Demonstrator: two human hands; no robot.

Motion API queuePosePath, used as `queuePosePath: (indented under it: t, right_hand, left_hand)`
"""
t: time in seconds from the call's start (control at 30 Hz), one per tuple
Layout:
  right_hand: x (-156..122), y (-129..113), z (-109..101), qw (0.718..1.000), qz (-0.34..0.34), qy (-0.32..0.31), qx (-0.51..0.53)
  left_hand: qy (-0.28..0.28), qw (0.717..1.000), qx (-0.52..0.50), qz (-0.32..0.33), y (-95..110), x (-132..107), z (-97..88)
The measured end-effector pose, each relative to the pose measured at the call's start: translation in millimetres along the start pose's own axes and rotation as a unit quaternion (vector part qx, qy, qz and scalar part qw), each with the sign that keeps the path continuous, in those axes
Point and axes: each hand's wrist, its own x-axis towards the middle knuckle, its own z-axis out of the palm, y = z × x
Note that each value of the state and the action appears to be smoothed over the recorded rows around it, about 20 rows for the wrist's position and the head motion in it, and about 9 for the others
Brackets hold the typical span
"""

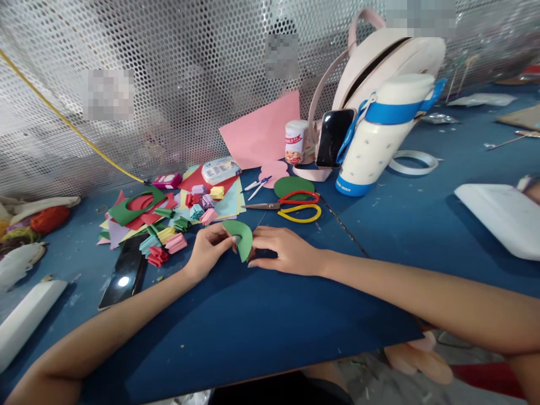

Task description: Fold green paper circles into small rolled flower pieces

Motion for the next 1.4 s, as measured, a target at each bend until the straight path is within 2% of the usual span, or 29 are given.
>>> queuePosePath:
  t: [0.17, 0.23, 0.33, 0.47, 0.6, 0.8, 0.9, 1.03, 1.2, 1.4]
  right_hand:
    - [-3.8, 0.4, 0.5, 0.986, -0.063, 0.130, -0.084]
    - [-4.4, 0.1, 0.0, 0.979, -0.070, 0.147, -0.125]
    - [-3.2, -1.4, -1.0, 0.978, -0.051, 0.145, -0.139]
    - [-0.4, -3.3, -1.1, 0.986, -0.025, 0.145, -0.071]
    - [0.9, -4.3, -0.3, 0.989, 0.015, 0.145, -0.010]
    - [2.1, -5.6, -0.9, 0.986, 0.057, 0.157, -0.018]
    - [3.1, -6.0, -0.8, 0.985, 0.068, 0.158, 0.000]
    - [4.6, -7.8, -0.3, 0.987, 0.088, 0.127, 0.039]
    - [4.3, -8.9, -0.4, 0.990, 0.094, 0.106, 0.022]
    - [1.5, -4.6, 1.1, 0.992, 0.084, 0.099, -0.001]
  left_hand:
    - [-0.009, 1.000, 0.003, -0.029, 0.0, 0.3, 0.2]
    - [-0.025, 0.999, 0.005, -0.035, 0.6, -0.6, 1.3]
    - [-0.054, 0.998, 0.007, -0.024, 1.9, -2.6, 3.2]
    - [-0.057, 0.997, 0.037, 0.022, 1.9, -4.0, 2.9]
    - [-0.081, 0.995, 0.055, 0.033, 1.2, -4.5, 1.0]
    - [-0.108, 0.983, 0.133, 0.062, 7.8, -7.6, 2.5]
    - [-0.114, 0.977, 0.165, 0.072, 11.2, -9.0, 3.9]
    - [-0.117, 0.971, 0.193, 0.080, 12.3, -9.4, 4.4]
    - [-0.147, 0.963, 0.207, 0.086, 11.6, -9.7, 4.6]
    - [-0.142, 0.963, 0.216, 0.081, 10.0, -9.3, 4.8]
